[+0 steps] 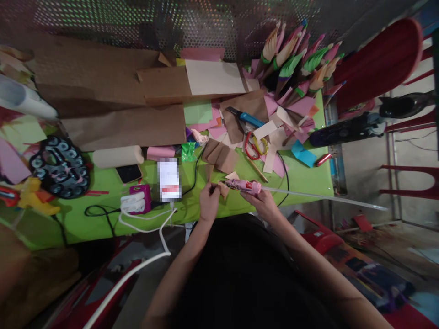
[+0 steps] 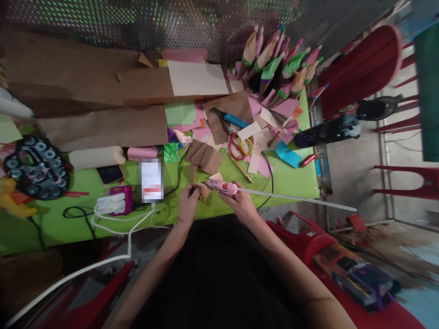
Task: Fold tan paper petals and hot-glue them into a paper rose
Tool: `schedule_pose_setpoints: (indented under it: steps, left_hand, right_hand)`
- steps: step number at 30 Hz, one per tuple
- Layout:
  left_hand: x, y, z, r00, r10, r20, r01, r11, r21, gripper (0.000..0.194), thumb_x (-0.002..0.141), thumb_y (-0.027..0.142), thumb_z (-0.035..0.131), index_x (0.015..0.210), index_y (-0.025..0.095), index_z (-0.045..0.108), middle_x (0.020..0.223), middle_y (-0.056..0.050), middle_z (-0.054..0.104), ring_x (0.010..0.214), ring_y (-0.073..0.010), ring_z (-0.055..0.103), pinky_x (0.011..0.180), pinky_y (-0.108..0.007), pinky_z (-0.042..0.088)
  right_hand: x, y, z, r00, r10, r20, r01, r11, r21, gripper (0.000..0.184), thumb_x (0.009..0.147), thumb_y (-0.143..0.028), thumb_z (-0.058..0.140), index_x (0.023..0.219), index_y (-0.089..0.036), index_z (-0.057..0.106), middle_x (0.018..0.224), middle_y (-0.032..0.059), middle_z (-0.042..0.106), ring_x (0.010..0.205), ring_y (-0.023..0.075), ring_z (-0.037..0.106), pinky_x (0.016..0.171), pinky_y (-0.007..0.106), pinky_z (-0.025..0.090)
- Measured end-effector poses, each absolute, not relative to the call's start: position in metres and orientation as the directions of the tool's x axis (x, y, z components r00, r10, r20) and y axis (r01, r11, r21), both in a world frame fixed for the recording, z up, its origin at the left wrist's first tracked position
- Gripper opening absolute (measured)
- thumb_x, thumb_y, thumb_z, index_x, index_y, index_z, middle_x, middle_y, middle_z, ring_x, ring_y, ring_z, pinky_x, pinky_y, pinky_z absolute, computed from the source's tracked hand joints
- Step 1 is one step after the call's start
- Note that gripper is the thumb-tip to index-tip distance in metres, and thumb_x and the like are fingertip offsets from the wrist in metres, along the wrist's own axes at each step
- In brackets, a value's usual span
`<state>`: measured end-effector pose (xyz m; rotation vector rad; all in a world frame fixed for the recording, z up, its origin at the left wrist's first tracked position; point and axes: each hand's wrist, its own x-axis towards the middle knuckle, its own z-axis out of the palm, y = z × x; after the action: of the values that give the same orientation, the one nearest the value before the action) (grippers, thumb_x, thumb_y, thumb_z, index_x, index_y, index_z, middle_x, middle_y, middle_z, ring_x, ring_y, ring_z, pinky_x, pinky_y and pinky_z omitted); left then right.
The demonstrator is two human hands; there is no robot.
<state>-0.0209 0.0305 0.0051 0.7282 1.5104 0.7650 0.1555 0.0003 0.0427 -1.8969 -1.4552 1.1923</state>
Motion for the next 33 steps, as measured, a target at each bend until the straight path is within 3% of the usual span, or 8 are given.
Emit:
schedule_pose_setpoints:
  steps: [26,29,33]
  left_hand:
    - [-0.024,0.031,-0.004,-0.159,0.778,-0.608,-0.116,0.597,0.794,0.018,0.068,0.035,0.062,0.06,0.02,0.056,0.052,0.005,0.049,0.053,-0.0106,0.045,0.054,-0.024,0.035]
    - [-0.025,0.033,-0.004,-0.181,0.772,-0.609,-0.124,0.597,0.793,0.02,0.066,0.038,0.062,0.06,0.02,0.055,0.052,0.006,0.048,0.052,-0.0104,0.044,0.054,-0.024,0.036]
    - [-0.029,0.035,-0.007,-0.223,0.763,-0.607,-0.129,0.594,0.794,0.022,0.064,0.039,0.063,0.06,0.02,0.054,0.05,0.006,0.047,0.051,-0.0103,0.043,0.052,-0.024,0.035]
  right_hand:
    - [0.167,-0.013,0.04,0.103,0.917,-0.384,0.493,-0.383,-0.781,0.038,0.081,-0.054,0.061,0.064,-0.02,0.057,0.067,0.0008,0.052,0.062,0.0156,0.05,0.058,0.027,0.037]
    - [0.168,-0.014,0.037,0.154,0.893,-0.423,0.404,-0.447,-0.798,0.037,0.077,-0.052,0.066,0.061,-0.02,0.058,0.062,-0.0006,0.051,0.061,0.0152,0.049,0.056,0.027,0.036]
    - [0.181,-0.013,0.029,0.348,0.791,-0.503,0.13,-0.572,-0.81,0.034,0.064,-0.052,0.075,0.064,-0.02,0.064,0.05,-0.0045,0.047,0.048,0.0113,0.042,0.047,0.025,0.032]
